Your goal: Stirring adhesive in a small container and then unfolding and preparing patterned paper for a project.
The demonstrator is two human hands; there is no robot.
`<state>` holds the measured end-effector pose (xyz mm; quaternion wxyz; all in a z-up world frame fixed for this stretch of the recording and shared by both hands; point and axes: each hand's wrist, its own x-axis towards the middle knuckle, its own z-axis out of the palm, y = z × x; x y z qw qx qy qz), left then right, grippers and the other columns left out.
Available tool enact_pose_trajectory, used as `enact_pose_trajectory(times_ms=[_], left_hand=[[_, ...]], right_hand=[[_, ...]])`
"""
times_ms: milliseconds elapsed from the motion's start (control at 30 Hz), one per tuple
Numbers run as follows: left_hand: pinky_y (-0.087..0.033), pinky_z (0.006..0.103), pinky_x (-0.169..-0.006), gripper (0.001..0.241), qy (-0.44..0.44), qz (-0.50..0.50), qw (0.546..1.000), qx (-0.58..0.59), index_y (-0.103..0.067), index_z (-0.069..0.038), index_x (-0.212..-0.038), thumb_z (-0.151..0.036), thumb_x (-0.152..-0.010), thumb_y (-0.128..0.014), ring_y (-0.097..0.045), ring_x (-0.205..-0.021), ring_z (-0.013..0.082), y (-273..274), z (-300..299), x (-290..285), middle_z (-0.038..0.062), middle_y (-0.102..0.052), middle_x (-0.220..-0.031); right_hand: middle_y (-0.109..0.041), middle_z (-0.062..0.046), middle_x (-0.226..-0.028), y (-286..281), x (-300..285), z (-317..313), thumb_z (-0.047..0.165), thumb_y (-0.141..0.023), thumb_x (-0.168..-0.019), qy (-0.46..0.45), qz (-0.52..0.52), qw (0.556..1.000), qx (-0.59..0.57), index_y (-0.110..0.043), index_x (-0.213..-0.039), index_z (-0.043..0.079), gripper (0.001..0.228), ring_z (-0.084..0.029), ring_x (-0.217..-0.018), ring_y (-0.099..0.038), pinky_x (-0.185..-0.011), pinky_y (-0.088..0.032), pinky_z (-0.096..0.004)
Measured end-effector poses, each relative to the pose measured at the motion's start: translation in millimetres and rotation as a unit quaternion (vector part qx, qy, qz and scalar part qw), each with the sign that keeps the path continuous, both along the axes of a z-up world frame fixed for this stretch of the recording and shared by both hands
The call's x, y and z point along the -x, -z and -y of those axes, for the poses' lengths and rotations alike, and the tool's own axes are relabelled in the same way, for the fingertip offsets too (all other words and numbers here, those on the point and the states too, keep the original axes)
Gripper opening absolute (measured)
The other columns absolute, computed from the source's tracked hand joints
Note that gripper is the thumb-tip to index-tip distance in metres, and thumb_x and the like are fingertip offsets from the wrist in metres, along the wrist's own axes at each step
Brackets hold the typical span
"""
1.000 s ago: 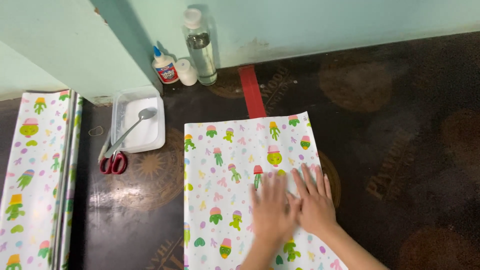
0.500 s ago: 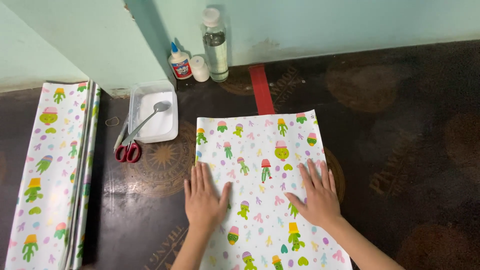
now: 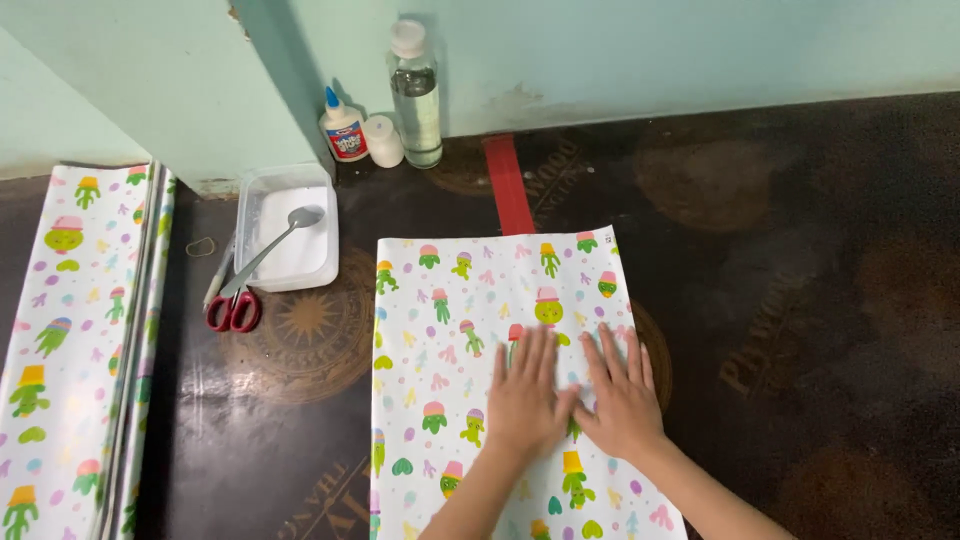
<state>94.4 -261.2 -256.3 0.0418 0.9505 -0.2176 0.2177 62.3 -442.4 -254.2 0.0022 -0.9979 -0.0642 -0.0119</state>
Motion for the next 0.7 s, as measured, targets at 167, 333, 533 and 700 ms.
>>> enact_pose_trajectory(times_ms=[167,333,533,700], left_hand=[[0.003,0.0434,-0.127,0.073,-0.101,-0.426,0.889,0.136,0.004,-0.005,-0.161,-0.042,-0.104,-0.024,0.008,-0.158,0.0239,-80.0,-67.4,-53.5,0.012,0.009,-0.172],[0.001,0.0415,-0.126,0.087,-0.124,-0.338,0.927,0.104,0.005,-0.002,-0.161,-0.062,-0.101,-0.014,0.006,-0.158,0.0267,-22.3,-128.2,-91.4,0.015,0.005,-0.171],[0.001,0.0485,-0.125,0.097,-0.131,-0.292,0.943,0.089,-0.001,-0.005,-0.163,-0.074,-0.095,-0.016,0.002,-0.158,0.0234,-14.3,-141.0,-114.8,0.012,-0.002,-0.172],[0.002,0.0494,-0.126,0.104,-0.150,-0.328,0.929,0.076,0.004,-0.005,-0.162,-0.079,-0.092,-0.015,0.005,-0.158,0.0241,-20.6,-143.1,-139.9,0.011,0.004,-0.172]], right_hand=[[-0.007,-0.009,-0.170,0.6,0.7,-1.4,0.077,-0.038,-0.090,0.027,-0.021,0.999,-0.037,-0.013,-0.163,0.019,0.096,-0.040,-0.155,0.003,-0.121,-0.006,-0.054],[-0.006,-0.009,-0.170,2.6,-1.0,0.3,0.077,-0.038,-0.091,0.020,-0.018,0.999,-0.041,-0.013,-0.163,0.019,0.096,-0.040,-0.155,0.003,-0.121,-0.006,-0.055],[-0.006,-0.011,-0.170,4.0,0.6,-0.1,0.078,-0.035,-0.092,0.009,-0.009,1.000,-0.020,-0.013,-0.163,0.018,0.095,-0.038,-0.155,0.002,-0.121,-0.003,-0.053],[-0.009,-0.010,-0.170,4.1,1.0,-0.3,0.076,-0.038,-0.092,0.006,0.010,1.000,-0.022,-0.015,-0.163,0.018,0.095,-0.037,-0.156,-0.001,-0.121,-0.006,-0.052]])
